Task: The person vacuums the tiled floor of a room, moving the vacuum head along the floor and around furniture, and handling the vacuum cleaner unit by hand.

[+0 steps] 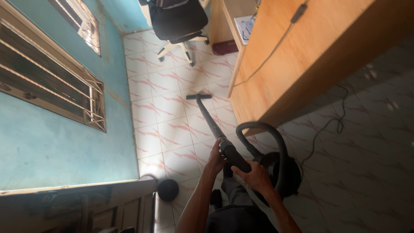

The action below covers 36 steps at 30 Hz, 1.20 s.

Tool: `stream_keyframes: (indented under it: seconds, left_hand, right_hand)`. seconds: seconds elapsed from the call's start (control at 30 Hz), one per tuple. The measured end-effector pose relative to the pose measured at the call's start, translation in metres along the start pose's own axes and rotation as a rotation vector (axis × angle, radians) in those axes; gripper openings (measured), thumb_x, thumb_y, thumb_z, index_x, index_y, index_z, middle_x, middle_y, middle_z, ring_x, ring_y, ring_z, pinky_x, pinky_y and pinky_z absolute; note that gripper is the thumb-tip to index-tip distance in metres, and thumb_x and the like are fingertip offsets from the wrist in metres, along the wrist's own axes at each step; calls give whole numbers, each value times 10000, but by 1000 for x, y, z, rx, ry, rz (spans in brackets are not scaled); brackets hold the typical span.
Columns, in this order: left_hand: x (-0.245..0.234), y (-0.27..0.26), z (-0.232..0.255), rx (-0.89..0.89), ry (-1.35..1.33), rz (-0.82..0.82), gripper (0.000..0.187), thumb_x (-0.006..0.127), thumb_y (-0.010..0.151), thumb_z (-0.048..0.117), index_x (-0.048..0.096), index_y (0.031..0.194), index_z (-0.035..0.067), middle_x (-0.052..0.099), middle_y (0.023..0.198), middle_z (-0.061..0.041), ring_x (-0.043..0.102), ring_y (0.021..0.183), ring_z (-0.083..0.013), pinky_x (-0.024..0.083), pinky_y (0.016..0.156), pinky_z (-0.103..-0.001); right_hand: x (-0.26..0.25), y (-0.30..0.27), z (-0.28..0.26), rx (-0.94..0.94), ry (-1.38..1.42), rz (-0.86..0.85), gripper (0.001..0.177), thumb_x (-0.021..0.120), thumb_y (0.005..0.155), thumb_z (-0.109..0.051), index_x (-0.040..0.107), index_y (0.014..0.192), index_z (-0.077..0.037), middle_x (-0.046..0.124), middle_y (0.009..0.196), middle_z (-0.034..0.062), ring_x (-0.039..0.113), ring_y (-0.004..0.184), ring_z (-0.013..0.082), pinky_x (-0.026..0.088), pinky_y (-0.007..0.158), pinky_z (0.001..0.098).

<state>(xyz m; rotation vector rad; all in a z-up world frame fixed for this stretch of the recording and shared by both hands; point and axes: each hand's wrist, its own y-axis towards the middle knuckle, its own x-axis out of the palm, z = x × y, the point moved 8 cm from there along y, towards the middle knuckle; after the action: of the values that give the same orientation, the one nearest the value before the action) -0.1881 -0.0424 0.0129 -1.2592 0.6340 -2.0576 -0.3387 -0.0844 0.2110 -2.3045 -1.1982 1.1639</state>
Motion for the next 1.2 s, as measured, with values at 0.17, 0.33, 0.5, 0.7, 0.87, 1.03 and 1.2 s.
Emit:
stream_keyframes:
  seconds: [0.17, 0.33, 0.5, 0.7, 0.87, 1.03, 1.2]
  left_hand:
    - [8, -4, -33, -49, -236, -174, 620, 554, 967, 575, 522, 1205, 4, 638, 1037, -184, 694, 957, -318, 594, 878, -454]
    - [-5, -7, -67, -161, -247, -13, 660, 651, 886, 543, 539, 1135, -58, 678, 1001, -211, 690, 846, -321, 605, 759, -438]
    - [-14, -6, -111, -171, -260, 25, 608, 714, 910, 495, 556, 1093, -62, 672, 949, -199, 690, 774, -284, 616, 730, -382]
    - [1, -25, -168, -107, -261, 28, 390, 690, 898, 372, 553, 949, 11, 648, 803, -138, 673, 713, -273, 620, 694, -406]
    - [21, -56, -204, -105, -287, 45, 351, 669, 919, 357, 554, 924, 25, 648, 787, -142, 668, 704, -280, 602, 681, -408]
    - [44, -88, -222, -76, -309, 41, 356, 647, 953, 337, 562, 930, -8, 655, 796, -153, 675, 717, -284, 617, 699, -414]
    - [70, -115, -235, -71, -305, 80, 345, 623, 958, 310, 511, 1037, -7, 656, 789, -160, 661, 688, -272, 608, 646, -423]
  right_hand:
    - [-5, -52, 11, 14, 30, -36, 531, 759, 814, -560, 711, 848, -32, 612, 557, 12, 618, 441, 132, 495, 426, 312]
    - [-15, -96, 27, 29, 64, -90, 508, 769, 794, -532, 726, 882, -34, 619, 565, 18, 606, 439, 140, 475, 419, 322]
    - [-32, -128, 56, 58, -107, -177, 560, 799, 763, -559, 749, 1018, -63, 685, 614, 18, 637, 471, 139, 478, 462, 320]
    - [-66, -164, 93, 48, -101, -202, 547, 819, 718, -553, 772, 1018, -99, 670, 607, 3, 644, 474, 134, 474, 453, 319]
    - [-86, -185, 121, -52, -106, -242, 530, 822, 718, -546, 797, 970, -81, 631, 568, -21, 607, 452, 125, 448, 438, 319]
    - [-100, -204, 141, -77, -81, -290, 536, 837, 716, -538, 790, 961, -64, 614, 534, -36, 618, 426, 111, 484, 417, 307]
    - [-124, -222, 148, -143, -230, -241, 595, 833, 687, -606, 806, 947, -71, 504, 515, -29, 530, 421, 131, 346, 425, 336]
